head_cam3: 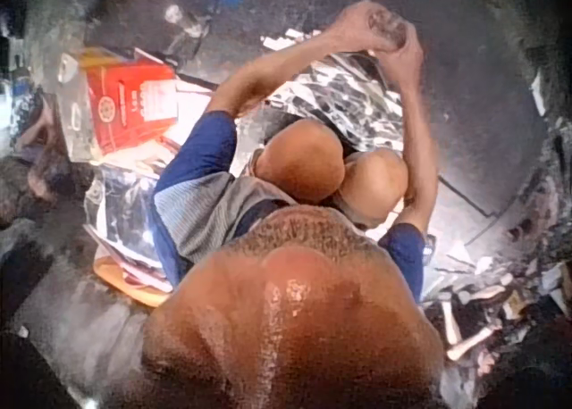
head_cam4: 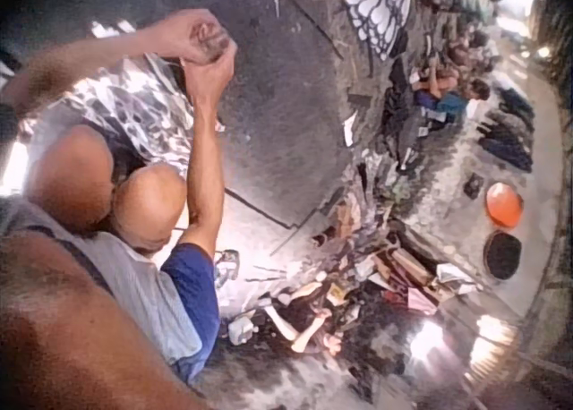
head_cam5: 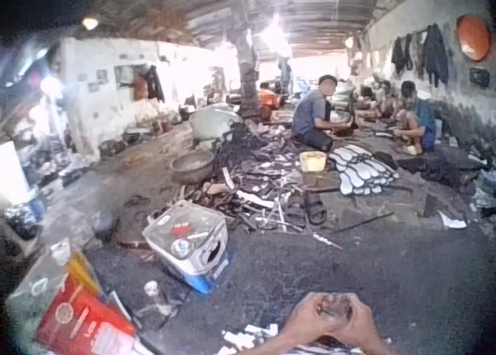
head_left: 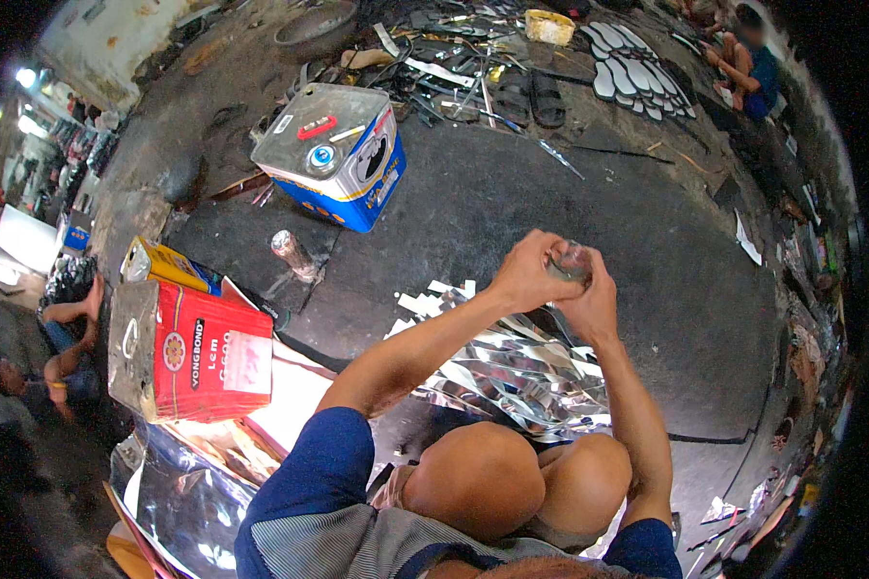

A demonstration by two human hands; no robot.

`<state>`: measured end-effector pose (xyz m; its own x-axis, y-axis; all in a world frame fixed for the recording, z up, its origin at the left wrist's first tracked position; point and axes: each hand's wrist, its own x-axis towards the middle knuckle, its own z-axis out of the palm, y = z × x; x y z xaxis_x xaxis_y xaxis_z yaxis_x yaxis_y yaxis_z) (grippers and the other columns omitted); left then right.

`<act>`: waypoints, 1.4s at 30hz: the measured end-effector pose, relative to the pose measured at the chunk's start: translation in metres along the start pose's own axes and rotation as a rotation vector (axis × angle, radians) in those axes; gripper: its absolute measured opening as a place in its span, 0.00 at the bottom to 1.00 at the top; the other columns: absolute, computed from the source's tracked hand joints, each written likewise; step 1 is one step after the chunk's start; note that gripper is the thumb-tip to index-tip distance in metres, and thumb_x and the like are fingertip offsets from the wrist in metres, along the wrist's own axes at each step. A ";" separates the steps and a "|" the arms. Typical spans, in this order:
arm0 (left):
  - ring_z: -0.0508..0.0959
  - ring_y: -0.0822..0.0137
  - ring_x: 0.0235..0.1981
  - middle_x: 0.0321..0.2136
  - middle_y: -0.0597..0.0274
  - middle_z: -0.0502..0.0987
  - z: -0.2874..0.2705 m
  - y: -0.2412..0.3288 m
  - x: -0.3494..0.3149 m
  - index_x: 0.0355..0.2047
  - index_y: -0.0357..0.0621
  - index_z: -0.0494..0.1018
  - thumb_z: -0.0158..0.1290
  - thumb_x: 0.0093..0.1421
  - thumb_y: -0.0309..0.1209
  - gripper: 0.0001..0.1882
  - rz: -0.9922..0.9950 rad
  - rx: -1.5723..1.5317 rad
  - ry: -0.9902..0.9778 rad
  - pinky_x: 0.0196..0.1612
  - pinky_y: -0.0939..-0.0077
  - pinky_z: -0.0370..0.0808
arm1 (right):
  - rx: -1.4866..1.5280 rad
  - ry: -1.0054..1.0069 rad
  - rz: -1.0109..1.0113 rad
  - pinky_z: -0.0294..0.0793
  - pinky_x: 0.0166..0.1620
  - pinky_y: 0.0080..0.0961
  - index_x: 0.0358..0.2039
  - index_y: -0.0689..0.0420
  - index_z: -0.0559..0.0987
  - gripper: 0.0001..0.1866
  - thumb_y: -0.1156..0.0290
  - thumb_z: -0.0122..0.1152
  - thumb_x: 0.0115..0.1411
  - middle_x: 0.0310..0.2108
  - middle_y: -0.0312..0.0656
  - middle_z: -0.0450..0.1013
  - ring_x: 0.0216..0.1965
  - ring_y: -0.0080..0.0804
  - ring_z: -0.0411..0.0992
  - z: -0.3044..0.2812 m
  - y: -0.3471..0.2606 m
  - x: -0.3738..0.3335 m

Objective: The person sits on the floor and repeatedly peels white backing from long strips of reflective material, stacking the peeled strips. The person also briefly wipes the floor with a cloth near the end.

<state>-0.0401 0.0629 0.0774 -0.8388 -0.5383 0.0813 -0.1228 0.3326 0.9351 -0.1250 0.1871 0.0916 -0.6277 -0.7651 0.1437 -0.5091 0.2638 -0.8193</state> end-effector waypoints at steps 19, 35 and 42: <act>0.76 0.45 0.31 0.28 0.47 0.76 -0.340 -0.142 0.097 0.33 0.41 0.73 0.48 0.60 0.40 0.14 0.250 1.446 0.305 0.33 0.51 0.70 | -0.221 0.721 0.837 0.69 0.40 0.28 0.45 0.56 0.69 0.31 0.63 0.73 0.41 0.42 0.38 0.72 0.39 0.30 0.69 -0.100 0.078 -0.296; 0.76 0.53 0.40 0.38 0.57 0.77 -0.181 0.039 0.088 0.46 0.51 0.73 0.48 0.60 0.37 0.15 0.228 1.428 0.185 0.37 0.57 0.72 | -0.521 1.304 1.224 0.71 0.43 0.37 0.42 0.59 0.68 0.35 0.61 0.75 0.36 0.36 0.48 0.73 0.38 0.42 0.72 -0.063 0.129 -0.528; 0.79 0.56 0.42 0.43 0.56 0.79 -0.086 0.124 0.078 0.47 0.44 0.74 0.54 0.56 0.37 0.19 0.627 1.070 0.017 0.41 0.64 0.73 | -0.652 1.523 1.173 0.70 0.45 0.38 0.45 0.59 0.66 0.36 0.62 0.74 0.37 0.38 0.49 0.71 0.40 0.44 0.71 -0.118 0.161 -0.620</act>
<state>-0.0750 -0.0040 0.2288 -0.9028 -0.0652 0.4250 -0.0805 0.9966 -0.0180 0.1123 0.7732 -0.0641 -0.4553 0.8227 0.3405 0.5547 0.5612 -0.6143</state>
